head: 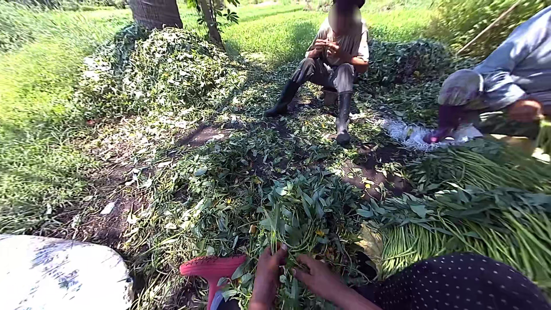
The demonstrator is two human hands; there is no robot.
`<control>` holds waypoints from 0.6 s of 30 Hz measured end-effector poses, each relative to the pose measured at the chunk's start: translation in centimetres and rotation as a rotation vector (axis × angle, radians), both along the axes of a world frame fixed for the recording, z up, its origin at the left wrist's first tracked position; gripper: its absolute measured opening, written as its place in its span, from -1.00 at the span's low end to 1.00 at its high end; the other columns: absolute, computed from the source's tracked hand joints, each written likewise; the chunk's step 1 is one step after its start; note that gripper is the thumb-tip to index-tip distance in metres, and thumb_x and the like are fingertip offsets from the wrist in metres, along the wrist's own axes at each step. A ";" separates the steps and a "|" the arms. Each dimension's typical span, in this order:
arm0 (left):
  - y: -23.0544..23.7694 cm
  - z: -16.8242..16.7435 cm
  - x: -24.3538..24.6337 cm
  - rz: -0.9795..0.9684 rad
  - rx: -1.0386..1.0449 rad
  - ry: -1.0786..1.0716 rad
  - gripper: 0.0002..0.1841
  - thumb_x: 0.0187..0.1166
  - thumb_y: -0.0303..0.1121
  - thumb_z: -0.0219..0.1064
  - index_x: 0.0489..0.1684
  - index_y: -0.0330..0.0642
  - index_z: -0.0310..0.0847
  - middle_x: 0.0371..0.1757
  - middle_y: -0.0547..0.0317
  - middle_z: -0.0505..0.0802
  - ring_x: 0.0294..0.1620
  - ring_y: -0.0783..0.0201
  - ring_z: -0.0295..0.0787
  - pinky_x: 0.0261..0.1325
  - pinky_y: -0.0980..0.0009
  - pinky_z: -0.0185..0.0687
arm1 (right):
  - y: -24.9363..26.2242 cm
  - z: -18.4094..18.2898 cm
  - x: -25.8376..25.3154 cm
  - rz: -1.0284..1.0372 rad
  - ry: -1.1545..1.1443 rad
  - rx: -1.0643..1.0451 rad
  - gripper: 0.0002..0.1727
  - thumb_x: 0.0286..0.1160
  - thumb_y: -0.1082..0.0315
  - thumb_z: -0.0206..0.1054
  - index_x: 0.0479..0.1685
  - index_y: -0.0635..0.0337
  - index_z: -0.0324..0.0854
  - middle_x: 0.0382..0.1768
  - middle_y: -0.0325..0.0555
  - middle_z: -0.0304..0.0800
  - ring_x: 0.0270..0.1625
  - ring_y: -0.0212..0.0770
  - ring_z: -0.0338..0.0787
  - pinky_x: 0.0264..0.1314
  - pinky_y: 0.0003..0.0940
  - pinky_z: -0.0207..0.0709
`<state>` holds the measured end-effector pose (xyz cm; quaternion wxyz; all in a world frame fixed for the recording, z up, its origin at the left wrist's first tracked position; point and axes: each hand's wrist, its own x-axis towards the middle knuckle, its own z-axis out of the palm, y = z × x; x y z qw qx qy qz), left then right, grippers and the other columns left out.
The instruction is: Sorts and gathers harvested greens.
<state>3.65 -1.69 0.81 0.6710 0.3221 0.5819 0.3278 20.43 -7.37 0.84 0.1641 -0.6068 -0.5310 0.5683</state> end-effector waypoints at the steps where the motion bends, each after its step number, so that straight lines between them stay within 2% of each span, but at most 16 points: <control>1: 0.0 -0.1 -0.1 -0.013 0.029 -0.013 -0.83 0.67 -0.39 0.35 0.01 -0.31 0.59 -0.39 0.09 0.71 -0.54 0.32 0.57 -0.54 0.44 0.47 | 0.0 -0.1 -0.2 -0.065 0.145 -0.089 -0.37 0.85 -0.12 0.00 0.55 0.24 0.42 0.13 0.17 0.73 -0.18 -0.04 0.82 -0.08 -0.07 0.73; 2: -0.1 -0.1 -0.3 -0.036 0.052 -0.034 -0.83 0.68 -0.39 0.34 0.03 -0.31 0.58 -0.36 0.08 0.71 -0.51 0.31 0.59 -0.51 0.43 0.50 | 0.0 0.1 -0.3 -0.136 0.328 -0.219 -0.33 0.90 -0.16 -0.20 0.63 0.19 0.33 0.16 0.12 0.71 -0.25 -0.08 0.83 -0.22 -0.15 0.74; 3: -0.1 0.0 -0.5 -0.068 0.064 -0.064 -0.81 0.69 -0.39 0.33 0.06 -0.32 0.58 -0.32 0.06 0.74 -0.45 0.29 0.65 -0.44 0.39 0.58 | 0.2 0.3 -0.4 -0.197 0.498 -0.353 -0.25 0.87 -0.25 -0.38 0.60 0.15 0.34 0.17 0.09 0.71 -0.24 -0.05 0.84 -0.26 -0.14 0.74; 4: 0.0 0.2 -0.7 -0.102 0.067 -0.096 -0.80 0.69 -0.39 0.33 0.09 -0.33 0.58 -0.27 0.04 0.77 -0.38 0.26 0.71 -0.34 0.34 0.67 | 0.3 0.5 -0.4 -0.213 0.625 -0.462 -0.15 0.79 -0.35 -0.52 0.50 0.13 0.38 0.13 0.05 0.74 -0.20 -0.03 0.84 -0.23 -0.12 0.75; 5: 0.0 0.5 -1.0 -0.135 0.062 -0.129 -0.79 0.70 -0.38 0.31 0.12 -0.33 0.57 -0.24 0.02 0.79 -0.31 0.24 0.76 -0.23 0.29 0.74 | 0.5 0.4 -0.4 -0.209 0.718 -0.532 -0.08 0.72 -0.43 -0.58 0.39 0.12 0.43 0.07 0.02 0.77 -0.18 -0.03 0.86 -0.20 -0.12 0.77; 7: 0.1 1.4 -1.4 -0.181 0.045 -0.178 -0.79 0.72 -0.39 0.28 0.15 -0.32 0.56 -0.23 0.04 0.80 -0.30 0.25 0.77 -0.19 0.30 0.76 | 0.6 0.1 -0.4 -0.187 0.858 -0.599 -0.07 0.68 -0.48 -0.51 0.29 0.11 0.49 0.02 -0.01 0.79 -0.14 -0.04 0.87 -0.04 -0.08 0.79; 9: 0.3 2.3 -2.0 -0.222 0.032 -0.228 -0.81 0.74 -0.42 0.24 0.15 -0.31 0.54 -0.23 0.06 0.80 -0.31 0.27 0.77 -0.19 0.32 0.76 | 0.6 0.1 -0.8 -0.239 0.938 -0.625 -0.22 0.75 -0.42 -0.30 0.19 0.07 0.53 -0.09 -0.08 0.78 -0.16 -0.08 0.84 0.10 -0.01 0.77; 10: 0.3 2.6 -2.2 -0.244 0.036 -0.249 -0.81 0.74 -0.43 0.23 0.15 -0.31 0.55 -0.20 0.06 0.82 -0.26 0.27 0.79 -0.12 0.31 0.78 | 0.6 0.2 -1.2 -0.306 0.948 -0.639 -0.33 0.79 -0.35 -0.21 0.13 0.04 0.51 -0.19 -0.13 0.74 -0.22 -0.12 0.80 0.09 -0.01 0.76; 12: 0.5 2.8 -2.7 -0.289 0.071 -0.278 -0.80 0.71 -0.43 0.24 0.17 -0.31 0.58 -0.09 0.05 0.84 -0.10 0.26 0.81 0.07 0.28 0.77 | 0.8 0.5 -2.1 -0.475 0.915 -0.656 -0.57 0.85 -0.17 -0.04 0.06 -0.02 0.48 -0.34 -0.20 0.60 -0.36 -0.20 0.70 -0.05 -0.09 0.75; 14: 0.6 2.6 -2.8 -0.266 0.120 -0.280 -0.79 0.67 -0.42 0.27 0.15 -0.28 0.60 -0.01 0.09 0.82 -0.04 0.29 0.77 0.08 0.33 0.72 | 0.8 0.3 -2.6 -0.554 0.793 -0.580 -0.73 0.87 0.05 0.03 0.16 0.01 0.46 -0.36 -0.19 0.59 -0.43 -0.23 0.66 -0.22 -0.19 0.73; 16: 0.6 2.3 -2.7 -0.144 0.155 -0.273 -0.76 0.66 -0.41 0.26 0.19 -0.28 0.55 0.11 0.07 0.79 0.01 0.31 0.74 0.01 0.37 0.70 | 0.4 -0.2 -2.7 -0.428 0.537 -0.390 -0.66 0.89 0.10 0.00 0.31 0.16 0.41 -0.26 -0.15 0.57 -0.41 -0.27 0.63 -0.27 -0.28 0.66; 18: 0.6 1.8 -2.5 -0.048 0.177 -0.223 -0.81 0.66 -0.45 0.24 0.13 -0.28 0.56 0.12 0.07 0.80 -0.01 0.34 0.73 -0.07 0.42 0.67 | 0.0 -1.3 -2.3 -0.247 0.255 -0.183 -0.56 0.86 0.10 -0.01 0.18 0.35 0.54 -0.24 -0.01 0.60 -0.31 -0.16 0.62 -0.15 -0.14 0.58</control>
